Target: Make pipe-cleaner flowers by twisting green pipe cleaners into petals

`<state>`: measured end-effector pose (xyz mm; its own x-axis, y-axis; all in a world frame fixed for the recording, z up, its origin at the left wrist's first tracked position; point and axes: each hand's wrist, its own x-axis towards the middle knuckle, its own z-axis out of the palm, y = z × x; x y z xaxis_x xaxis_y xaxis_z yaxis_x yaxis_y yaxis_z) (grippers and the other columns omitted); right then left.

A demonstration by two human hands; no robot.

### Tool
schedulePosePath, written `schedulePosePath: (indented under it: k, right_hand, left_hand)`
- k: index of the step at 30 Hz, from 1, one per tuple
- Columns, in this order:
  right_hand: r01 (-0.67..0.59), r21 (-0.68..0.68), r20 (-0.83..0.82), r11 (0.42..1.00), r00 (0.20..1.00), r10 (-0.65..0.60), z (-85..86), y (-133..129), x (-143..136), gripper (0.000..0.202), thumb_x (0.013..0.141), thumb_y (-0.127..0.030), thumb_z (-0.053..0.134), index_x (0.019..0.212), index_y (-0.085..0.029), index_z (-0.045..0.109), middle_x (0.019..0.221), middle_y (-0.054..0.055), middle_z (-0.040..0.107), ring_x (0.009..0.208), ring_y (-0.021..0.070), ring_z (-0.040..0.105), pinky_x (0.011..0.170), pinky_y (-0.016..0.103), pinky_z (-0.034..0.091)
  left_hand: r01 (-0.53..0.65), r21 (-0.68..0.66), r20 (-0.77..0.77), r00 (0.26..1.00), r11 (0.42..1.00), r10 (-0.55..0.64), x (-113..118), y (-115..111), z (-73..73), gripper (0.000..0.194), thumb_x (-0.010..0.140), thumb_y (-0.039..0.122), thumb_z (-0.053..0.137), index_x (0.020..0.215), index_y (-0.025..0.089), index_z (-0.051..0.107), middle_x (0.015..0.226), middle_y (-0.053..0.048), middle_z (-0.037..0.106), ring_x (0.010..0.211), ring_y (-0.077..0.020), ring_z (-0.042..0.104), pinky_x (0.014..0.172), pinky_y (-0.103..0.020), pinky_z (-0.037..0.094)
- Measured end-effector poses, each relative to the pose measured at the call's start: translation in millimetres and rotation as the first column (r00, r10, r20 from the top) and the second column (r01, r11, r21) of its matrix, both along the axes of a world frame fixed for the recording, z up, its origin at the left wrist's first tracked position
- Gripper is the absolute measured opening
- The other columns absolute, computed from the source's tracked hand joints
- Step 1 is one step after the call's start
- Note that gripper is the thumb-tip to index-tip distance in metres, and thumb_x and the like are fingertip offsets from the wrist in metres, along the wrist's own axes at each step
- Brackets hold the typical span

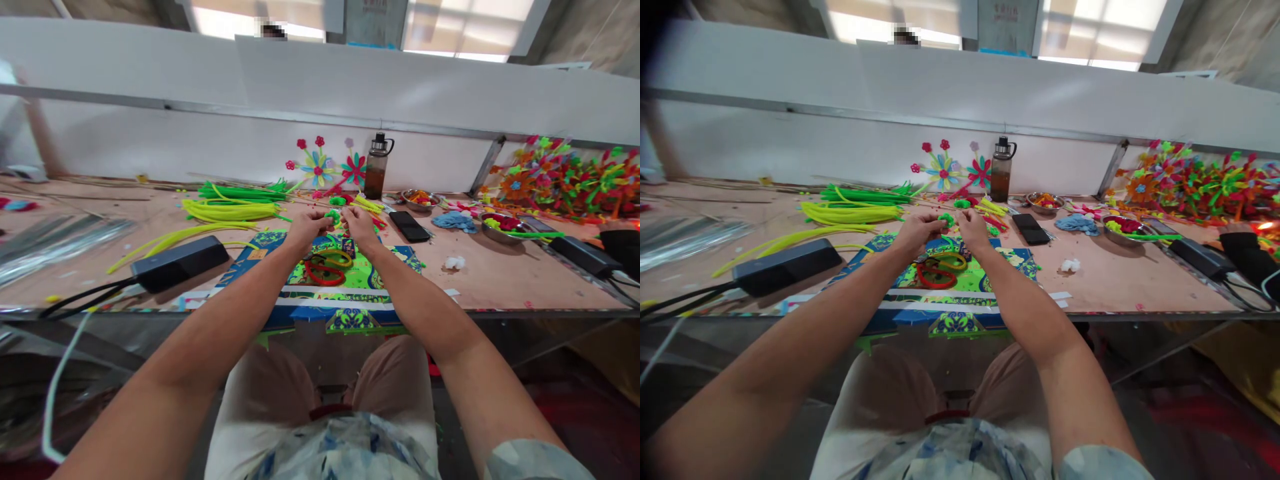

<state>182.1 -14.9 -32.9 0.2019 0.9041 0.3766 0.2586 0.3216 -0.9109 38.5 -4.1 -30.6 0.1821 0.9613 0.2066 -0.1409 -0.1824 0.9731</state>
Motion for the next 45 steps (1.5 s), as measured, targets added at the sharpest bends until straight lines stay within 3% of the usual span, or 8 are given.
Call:
schedulePosePath:
  k: [4, 12, 18, 22, 28, 36, 41, 45]
  right_hand:
    - [0.036, -0.016, -0.021, 0.999, 0.999, -0.036, 1.4, 3, 5, 0.021, 0.087, -0.035, 0.048, 0.074, -0.019, 0.052, 0.068, -0.002, 0.057, 0.062, 0.0113, 0.051, 0.061, 0.024, 0.040]
    - [-0.097, 0.070, 0.175, 0.993, 0.981, 0.084, -0.1, 3, 4, 0.013, 0.080, -0.027, 0.058, 0.072, -0.017, 0.057, 0.069, -0.003, 0.058, 0.063, 0.0102, 0.050, 0.063, 0.024, 0.038]
    - [-0.071, 0.057, 0.194, 0.996, 0.979, 0.059, 3.1, -2, 3, 0.013, 0.080, -0.027, 0.058, 0.073, -0.016, 0.059, 0.069, -0.002, 0.060, 0.064, 0.0107, 0.050, 0.065, 0.024, 0.039]
    - [-0.045, 0.049, 0.214, 0.998, 0.976, 0.034, 6.6, -7, 2, 0.014, 0.079, -0.027, 0.058, 0.071, -0.016, 0.059, 0.068, -0.002, 0.060, 0.063, 0.0110, 0.050, 0.063, 0.024, 0.039]
    - [-0.031, 0.032, 0.240, 0.999, 0.970, 0.023, 8.2, -11, 0, 0.017, 0.079, -0.027, 0.058, 0.067, -0.016, 0.058, 0.063, -0.003, 0.057, 0.061, 0.0106, 0.048, 0.061, 0.024, 0.037]
    - [0.003, -0.030, 0.268, 1.000, 0.963, 0.005, -0.4, -2, 2, 0.022, 0.079, -0.032, 0.056, 0.064, -0.016, 0.058, 0.058, -0.003, 0.053, 0.059, 0.0107, 0.047, 0.058, 0.024, 0.036]
    - [-0.019, -0.098, 0.139, 0.995, 0.990, 0.032, -8.1, 6, 4, 0.026, 0.082, -0.036, 0.053, 0.066, -0.016, 0.059, 0.057, -0.004, 0.053, 0.053, 0.0094, 0.045, 0.057, 0.023, 0.039]
    - [-0.032, -0.078, 0.148, 0.996, 0.988, 0.043, -7.1, 4, 2, 0.025, 0.081, -0.036, 0.056, 0.066, -0.016, 0.058, 0.058, -0.004, 0.054, 0.054, 0.0096, 0.047, 0.058, 0.023, 0.040]
  left_hand:
    - [0.012, -0.008, -0.043, 0.999, 1.000, -0.013, -1, -3, 1.8, 0.022, 0.055, 0.027, 0.078, 0.069, 0.014, 0.069, 0.058, -0.001, 0.062, 0.053, -0.0087, 0.052, 0.049, -0.020, 0.037]
    - [-0.012, 0.017, -0.127, 0.992, 1.000, 0.014, -1, 0, -1.5, 0.015, 0.057, 0.024, 0.075, 0.066, 0.014, 0.069, 0.052, 0.002, 0.057, 0.045, -0.0060, 0.044, 0.044, -0.019, 0.033]
    - [0.013, -0.121, -0.073, 0.997, 0.993, -0.022, 0, -7, 3.0, 0.017, 0.065, 0.026, 0.075, 0.076, 0.015, 0.068, 0.064, -0.003, 0.066, 0.061, -0.0137, 0.064, 0.053, -0.021, 0.045]
    - [0.041, -0.142, -0.034, 0.998, 0.989, -0.047, 1, -7, 2.7, 0.017, 0.064, 0.023, 0.075, 0.077, 0.015, 0.069, 0.066, -0.002, 0.067, 0.061, -0.0115, 0.063, 0.055, -0.020, 0.046]
    - [-0.007, -0.031, -0.095, 0.996, 1.000, 0.004, 0, 0, -1.8, 0.015, 0.061, 0.022, 0.074, 0.073, 0.015, 0.070, 0.057, 0.001, 0.063, 0.048, -0.0069, 0.050, 0.049, -0.019, 0.039]
    - [-0.101, 0.234, -0.352, 0.918, 0.967, 0.181, -2, -2, 0.0, 0.016, 0.063, 0.027, 0.073, 0.073, 0.016, 0.070, 0.059, -0.001, 0.065, 0.055, -0.0128, 0.058, 0.051, -0.021, 0.042]
    - [-0.081, 0.152, -0.250, 0.961, 0.985, 0.118, 0, -3, -0.4, 0.022, 0.061, 0.029, 0.077, 0.077, 0.015, 0.069, 0.063, -0.002, 0.067, 0.058, -0.0135, 0.061, 0.053, -0.021, 0.045]
    - [-0.060, 0.045, -0.151, 0.986, 0.997, 0.066, -1, -5, 1.3, 0.020, 0.064, 0.030, 0.075, 0.076, 0.015, 0.069, 0.065, -0.003, 0.067, 0.061, -0.0128, 0.063, 0.051, -0.019, 0.042]
